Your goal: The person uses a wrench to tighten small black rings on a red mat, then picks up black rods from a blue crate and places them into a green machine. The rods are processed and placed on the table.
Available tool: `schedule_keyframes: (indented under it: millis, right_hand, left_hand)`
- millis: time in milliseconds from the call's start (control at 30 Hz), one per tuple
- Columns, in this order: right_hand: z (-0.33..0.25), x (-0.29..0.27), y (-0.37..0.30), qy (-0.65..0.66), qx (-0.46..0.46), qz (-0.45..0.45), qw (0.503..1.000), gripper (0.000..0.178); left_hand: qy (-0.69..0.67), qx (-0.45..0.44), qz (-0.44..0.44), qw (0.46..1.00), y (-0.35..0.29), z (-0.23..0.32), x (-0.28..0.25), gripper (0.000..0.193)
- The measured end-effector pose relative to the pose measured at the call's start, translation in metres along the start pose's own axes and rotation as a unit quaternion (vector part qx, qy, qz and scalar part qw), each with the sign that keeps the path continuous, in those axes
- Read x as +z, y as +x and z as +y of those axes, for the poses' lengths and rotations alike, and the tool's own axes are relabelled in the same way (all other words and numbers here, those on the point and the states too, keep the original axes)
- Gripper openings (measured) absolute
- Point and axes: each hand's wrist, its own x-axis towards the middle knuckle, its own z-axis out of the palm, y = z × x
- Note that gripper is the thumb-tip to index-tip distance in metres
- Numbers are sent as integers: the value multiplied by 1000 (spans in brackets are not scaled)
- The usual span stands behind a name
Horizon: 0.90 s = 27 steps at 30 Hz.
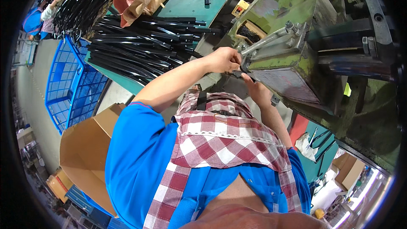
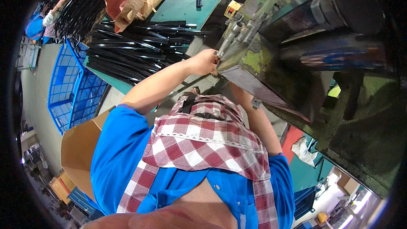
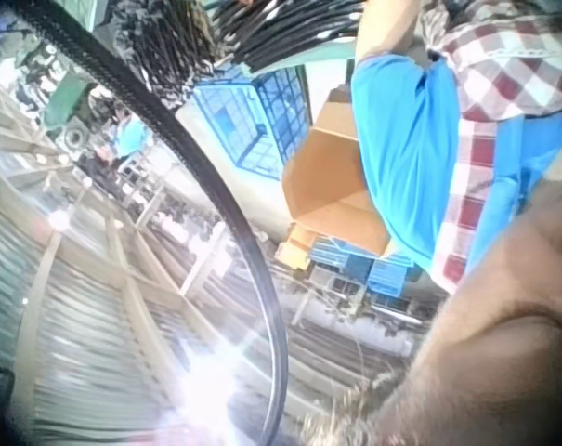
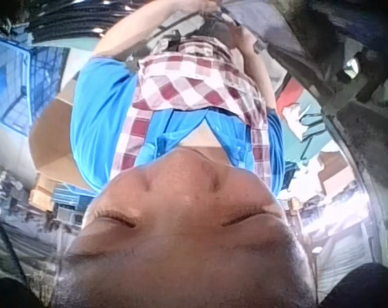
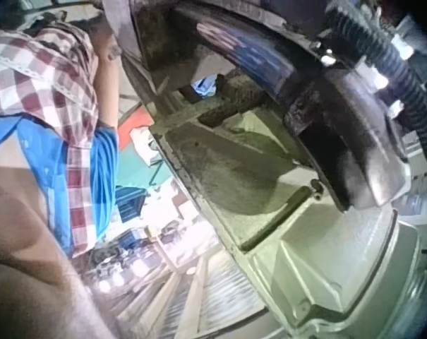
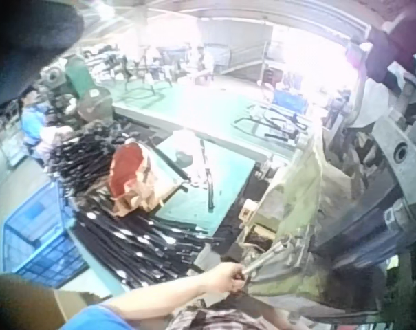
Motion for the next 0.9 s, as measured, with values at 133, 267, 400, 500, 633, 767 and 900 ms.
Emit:
schedule_keyframes:
  millis: [133,267,400,500,633,767,900]
  right_hand:
    - [-2,-2,7,-79,-19,-5,997,39]
    - [12,11,-16,-40,138,-86,986,40]
    - [30,23,-34,-72,134,-81,985,34]
    - [22,17,-29,-102,121,-129,979,27]
    - [24,23,-29,77,273,-101,953,22]
    - [15,15,-17,228,341,-89,908,23]
    - [8,10,-8,207,354,-106,906,25]
  left_hand:
    - [-172,-97,-1,980,-14,27,2,29]
    - [-190,-86,6,978,-8,18,11,32]
    - [-142,-106,31,984,-4,29,14,27]
    - [-188,-87,17,978,1,11,18,29]
    - [-210,-73,28,975,4,7,23,30]
    - [241,-13,86,967,-19,-8,-12,40]
    - [496,-81,216,837,-65,-60,-97,24]
